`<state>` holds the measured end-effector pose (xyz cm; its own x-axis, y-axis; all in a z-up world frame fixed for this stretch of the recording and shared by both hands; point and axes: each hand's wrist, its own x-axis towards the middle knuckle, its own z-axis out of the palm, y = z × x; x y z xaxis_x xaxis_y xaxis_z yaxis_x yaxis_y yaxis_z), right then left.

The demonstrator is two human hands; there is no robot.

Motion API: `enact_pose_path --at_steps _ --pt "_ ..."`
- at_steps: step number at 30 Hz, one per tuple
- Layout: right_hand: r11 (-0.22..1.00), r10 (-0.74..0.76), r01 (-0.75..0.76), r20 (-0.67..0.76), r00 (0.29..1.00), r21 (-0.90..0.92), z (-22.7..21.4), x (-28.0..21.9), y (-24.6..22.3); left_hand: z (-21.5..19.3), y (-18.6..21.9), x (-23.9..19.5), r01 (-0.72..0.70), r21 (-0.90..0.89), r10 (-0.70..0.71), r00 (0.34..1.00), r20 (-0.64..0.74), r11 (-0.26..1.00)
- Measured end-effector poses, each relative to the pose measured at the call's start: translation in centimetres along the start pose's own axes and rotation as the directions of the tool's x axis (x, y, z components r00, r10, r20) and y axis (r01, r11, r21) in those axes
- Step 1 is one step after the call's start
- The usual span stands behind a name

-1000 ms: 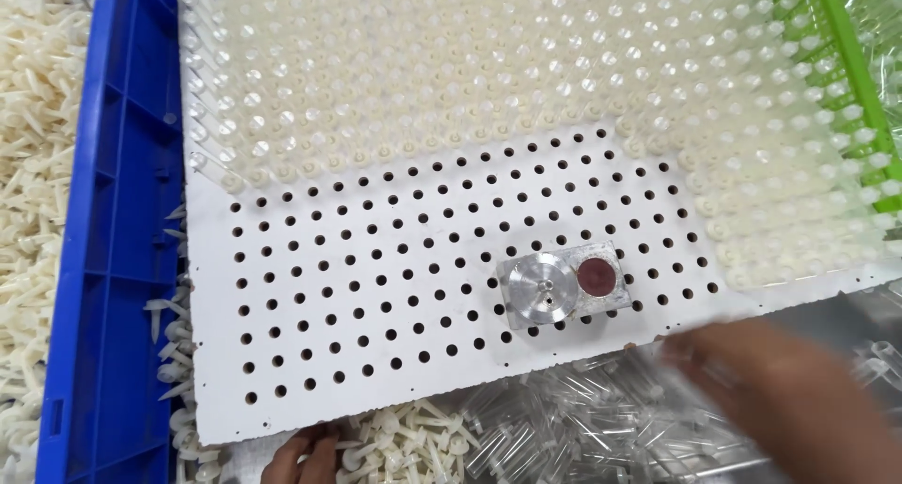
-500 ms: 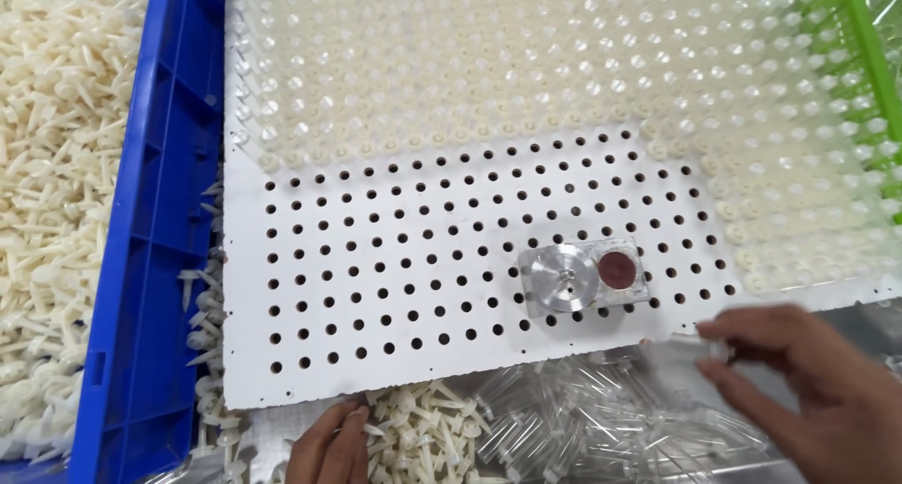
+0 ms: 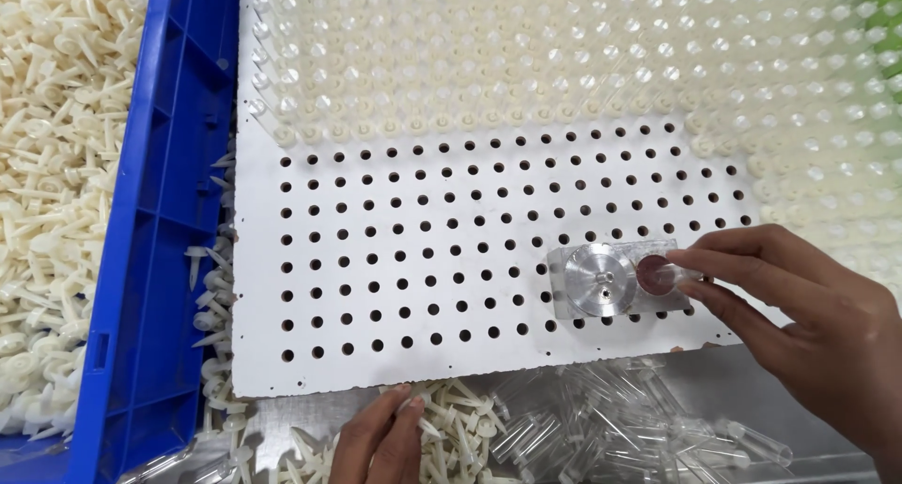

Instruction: Assembling small clear plastic medical or laboratory tubes by inserting caps.

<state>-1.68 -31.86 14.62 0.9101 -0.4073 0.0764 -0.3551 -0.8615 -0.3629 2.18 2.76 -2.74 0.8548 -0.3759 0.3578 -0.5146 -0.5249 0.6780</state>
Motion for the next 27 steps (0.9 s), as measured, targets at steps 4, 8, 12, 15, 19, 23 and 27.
enact_pose_path --at_steps 4,8,12,15,19,23,27 --pt "1.000 -0.003 0.003 0.019 1.000 0.008 0.1 0.5 -0.2 -0.2 0.6 0.4 -0.041 -0.010 0.042 0.999 0.030 0.999" --pt "0.998 -0.025 0.025 -0.002 1.000 0.055 -0.1 0.2 -0.2 1.6 -0.9 -2.4 0.083 -0.090 -0.063 0.978 0.199 0.992" --pt "0.992 -0.032 0.028 0.030 0.999 0.119 1.2 -2.6 2.5 1.8 3.7 0.3 0.360 -0.770 -0.076 0.922 0.380 0.527" --pt "0.888 -0.184 0.137 0.067 0.981 0.440 3.2 -6.1 3.8 2.9 5.1 0.3 0.520 -0.854 -0.172 0.843 0.510 0.015" --pt "0.609 -0.160 -0.075 0.215 0.963 0.790 4.9 -9.9 1.5 3.7 4.6 -0.4 0.691 -0.710 -0.119 0.701 0.704 -0.132" --pt "0.460 -0.179 -0.029 0.124 0.976 0.887 6.4 -11.0 1.7 4.1 5.4 -1.0 0.722 -0.678 -0.129 0.665 0.735 -0.141" --pt "0.330 -0.047 -0.283 0.315 0.948 0.901 9.0 -12.6 4.3 1.6 7.5 0.0 0.226 -0.877 0.038 0.963 0.267 0.424"
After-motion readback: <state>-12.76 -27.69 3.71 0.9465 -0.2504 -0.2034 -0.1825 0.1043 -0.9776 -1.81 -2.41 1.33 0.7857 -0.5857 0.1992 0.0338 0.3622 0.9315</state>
